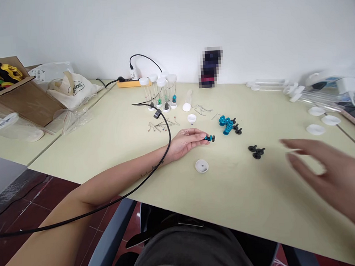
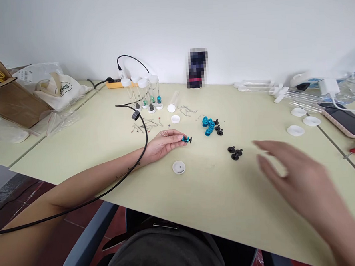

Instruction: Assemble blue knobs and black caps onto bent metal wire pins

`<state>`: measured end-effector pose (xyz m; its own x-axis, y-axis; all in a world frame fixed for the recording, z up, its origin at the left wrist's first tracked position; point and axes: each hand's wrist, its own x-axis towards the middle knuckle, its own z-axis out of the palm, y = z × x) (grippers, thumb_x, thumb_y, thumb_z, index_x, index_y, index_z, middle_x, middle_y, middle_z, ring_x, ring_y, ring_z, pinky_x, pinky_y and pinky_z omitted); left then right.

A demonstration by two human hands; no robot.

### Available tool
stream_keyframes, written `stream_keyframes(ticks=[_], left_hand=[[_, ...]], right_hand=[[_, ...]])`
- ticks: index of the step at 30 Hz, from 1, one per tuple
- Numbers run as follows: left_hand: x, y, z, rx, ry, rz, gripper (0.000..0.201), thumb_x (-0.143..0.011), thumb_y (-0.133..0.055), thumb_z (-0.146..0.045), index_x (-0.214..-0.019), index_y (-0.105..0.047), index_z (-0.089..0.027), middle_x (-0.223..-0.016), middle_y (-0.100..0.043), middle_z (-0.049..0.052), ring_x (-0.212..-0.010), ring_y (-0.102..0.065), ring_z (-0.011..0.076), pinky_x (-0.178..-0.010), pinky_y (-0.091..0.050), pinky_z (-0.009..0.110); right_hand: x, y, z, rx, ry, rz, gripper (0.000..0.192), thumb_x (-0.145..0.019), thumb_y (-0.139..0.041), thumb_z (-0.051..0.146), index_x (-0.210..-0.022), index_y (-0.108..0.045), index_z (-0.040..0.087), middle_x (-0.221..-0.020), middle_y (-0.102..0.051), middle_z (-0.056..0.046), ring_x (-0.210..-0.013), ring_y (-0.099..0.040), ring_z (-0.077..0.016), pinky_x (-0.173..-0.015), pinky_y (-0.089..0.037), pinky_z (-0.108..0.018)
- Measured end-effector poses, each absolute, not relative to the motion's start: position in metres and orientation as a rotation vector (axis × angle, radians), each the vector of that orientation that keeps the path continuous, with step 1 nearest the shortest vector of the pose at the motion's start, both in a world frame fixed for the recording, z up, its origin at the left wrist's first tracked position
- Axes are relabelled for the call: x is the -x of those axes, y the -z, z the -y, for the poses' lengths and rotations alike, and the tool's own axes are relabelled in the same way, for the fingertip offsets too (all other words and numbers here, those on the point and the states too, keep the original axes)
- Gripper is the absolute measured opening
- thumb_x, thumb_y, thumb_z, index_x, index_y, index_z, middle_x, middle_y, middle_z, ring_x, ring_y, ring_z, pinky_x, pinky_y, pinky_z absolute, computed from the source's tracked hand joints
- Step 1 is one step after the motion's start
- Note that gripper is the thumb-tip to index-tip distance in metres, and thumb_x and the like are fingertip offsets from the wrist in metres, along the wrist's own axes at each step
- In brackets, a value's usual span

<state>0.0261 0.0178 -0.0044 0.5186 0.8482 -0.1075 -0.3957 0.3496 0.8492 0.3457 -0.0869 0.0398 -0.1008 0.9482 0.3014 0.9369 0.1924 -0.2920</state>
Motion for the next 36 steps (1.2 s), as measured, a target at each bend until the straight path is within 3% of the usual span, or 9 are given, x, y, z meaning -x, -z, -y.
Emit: stream_keyframes(ticks=[4,8,16,36], left_hand=[[-0.027,0.004,-0.018,-0.862,-0.881,-0.621,0.017,-0.072,-0.078,-0.019,-0.083,-0.070,-0.010,-0.088,-0.071,0.004,-0.080,-0.070,0.0139,-0.098,-0.047,0.035],[-0.027,0.003,-0.018,-0.854,-0.878,-0.631,0.017,-0.072,-0.078,-0.018,-0.084,-0.070,-0.009,-0.087,-0.071,0.004,-0.079,-0.070,0.0135,-0.098,-0.047,0.035],[-0.027,0.003,-0.017,-0.855,-0.880,-0.611,0.018,-0.071,-0.079,-0.019,-0.084,-0.070,-0.009,-0.086,-0.071,0.004,-0.079,-0.070,0.0140,-0.097,-0.047,0.034],[-0.027,0.002,-0.017,-0.872,-0.877,-0.612,0.014,-0.074,-0.076,-0.017,-0.083,-0.070,-0.009,-0.089,-0.070,0.005,-0.081,-0.069,0.0130,-0.097,-0.046,0.032]], right_hand=[[-0.270,-0.024,0.077,1.346,-0.419,2.399,0.029,-0.098,-0.042,0.032,-0.125,-0.050,0.031,-0.121,-0.063,-0.007,-0.100,-0.064,-0.0228,-0.083,-0.051,-0.039],[-0.237,-0.010,0.068,1.122,-0.523,2.497,0.019,-0.098,-0.037,0.022,-0.107,-0.053,0.023,-0.104,-0.062,-0.008,-0.090,-0.061,-0.0196,-0.076,-0.048,-0.034],[-0.239,-0.007,0.061,1.235,-0.668,2.363,0.015,-0.097,-0.041,0.025,-0.098,-0.057,0.023,-0.091,-0.058,-0.003,-0.066,-0.052,-0.0134,-0.061,-0.042,-0.028],[-0.240,-0.011,0.061,1.279,-0.776,2.308,0.019,-0.096,-0.041,0.029,-0.095,-0.060,0.023,-0.090,-0.061,-0.004,-0.065,-0.053,-0.0143,-0.059,-0.043,-0.030]])
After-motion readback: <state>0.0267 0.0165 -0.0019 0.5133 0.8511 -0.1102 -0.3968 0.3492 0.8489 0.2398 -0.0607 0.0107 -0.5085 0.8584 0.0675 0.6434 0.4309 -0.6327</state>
